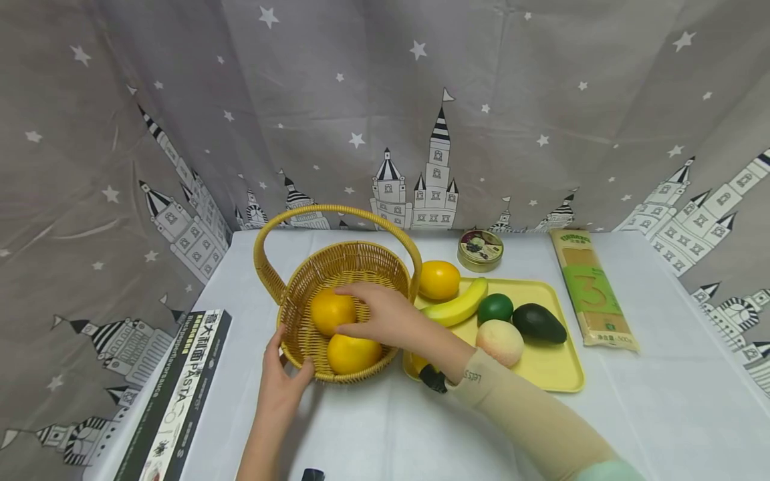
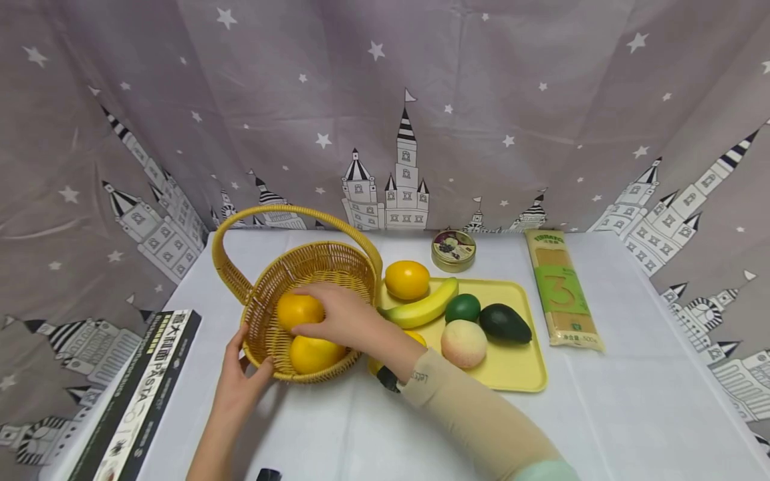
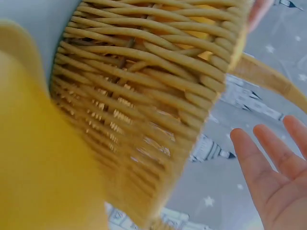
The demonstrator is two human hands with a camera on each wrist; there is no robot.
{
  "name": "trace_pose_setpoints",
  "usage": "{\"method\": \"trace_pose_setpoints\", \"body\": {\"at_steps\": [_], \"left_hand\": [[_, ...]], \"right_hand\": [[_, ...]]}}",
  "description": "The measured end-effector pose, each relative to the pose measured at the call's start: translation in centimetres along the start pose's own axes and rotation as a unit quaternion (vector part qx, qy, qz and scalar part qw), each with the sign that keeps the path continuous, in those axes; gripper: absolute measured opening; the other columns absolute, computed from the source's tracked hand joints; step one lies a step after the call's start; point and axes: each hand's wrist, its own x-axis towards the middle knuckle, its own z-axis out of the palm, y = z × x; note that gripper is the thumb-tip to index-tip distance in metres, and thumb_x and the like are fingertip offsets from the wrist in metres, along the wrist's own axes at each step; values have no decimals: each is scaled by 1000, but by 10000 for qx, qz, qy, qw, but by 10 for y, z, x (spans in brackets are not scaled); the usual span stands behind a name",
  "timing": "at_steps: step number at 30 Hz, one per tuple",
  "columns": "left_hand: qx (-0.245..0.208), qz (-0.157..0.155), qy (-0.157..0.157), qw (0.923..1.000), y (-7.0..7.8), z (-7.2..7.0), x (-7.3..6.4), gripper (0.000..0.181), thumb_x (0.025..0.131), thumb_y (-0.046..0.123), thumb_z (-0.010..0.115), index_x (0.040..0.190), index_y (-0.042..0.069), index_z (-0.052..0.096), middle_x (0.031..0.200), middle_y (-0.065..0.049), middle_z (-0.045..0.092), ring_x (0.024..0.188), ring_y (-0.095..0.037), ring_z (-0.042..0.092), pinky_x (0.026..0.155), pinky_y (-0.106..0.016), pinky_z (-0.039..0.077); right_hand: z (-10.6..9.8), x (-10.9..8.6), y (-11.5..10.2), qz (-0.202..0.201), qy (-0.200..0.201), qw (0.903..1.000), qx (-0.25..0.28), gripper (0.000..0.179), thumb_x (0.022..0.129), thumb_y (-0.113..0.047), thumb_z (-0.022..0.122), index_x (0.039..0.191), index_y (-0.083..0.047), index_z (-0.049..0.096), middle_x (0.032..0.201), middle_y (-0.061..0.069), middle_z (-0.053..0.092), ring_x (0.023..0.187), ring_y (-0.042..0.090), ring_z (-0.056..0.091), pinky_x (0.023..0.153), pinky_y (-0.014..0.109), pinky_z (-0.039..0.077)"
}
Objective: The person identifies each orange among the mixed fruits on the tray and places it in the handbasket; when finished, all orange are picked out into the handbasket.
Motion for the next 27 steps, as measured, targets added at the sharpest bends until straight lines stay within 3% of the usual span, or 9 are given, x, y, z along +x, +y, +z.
{"method": "trace_pose_setpoints", "body": {"at_steps": [8,17,22,27], "left_hand": [[3,0,47,10000,-1,1,0,83,90,6,57,155,9,5,157,-21,9,139,-47,20,107,-55,32],[48,36,56,10000,0,1,0,83,90,7,57,155,9,5,158,-21,9,138,-48,20,107,-56,31],[24,109,97,9999,-1,1,1,82,90,6,57,155,8,7,157,-20,10,138,-48,21,107,-57,31],[2,114,119,9999,-1,1,0,81,90,5,57,155,7,8,157,-20,11,138,-48,21,106,-57,32]], "right_hand": [[-19,-46,11,321,480,9975,414,60,85,-42,71,139,-24,52,137,-4,53,116,16,54,94,34,47],[-35,-81,32,815,935,9885,867,64,83,-36,75,140,-21,51,138,-3,51,116,26,54,93,43,50],[-30,-95,50,1169,950,9863,667,67,81,-42,76,140,-24,50,139,-6,50,118,26,53,94,44,49],[-21,-106,64,1299,794,9879,296,70,78,-47,76,139,-20,52,137,0,53,118,27,54,95,46,47]]}}
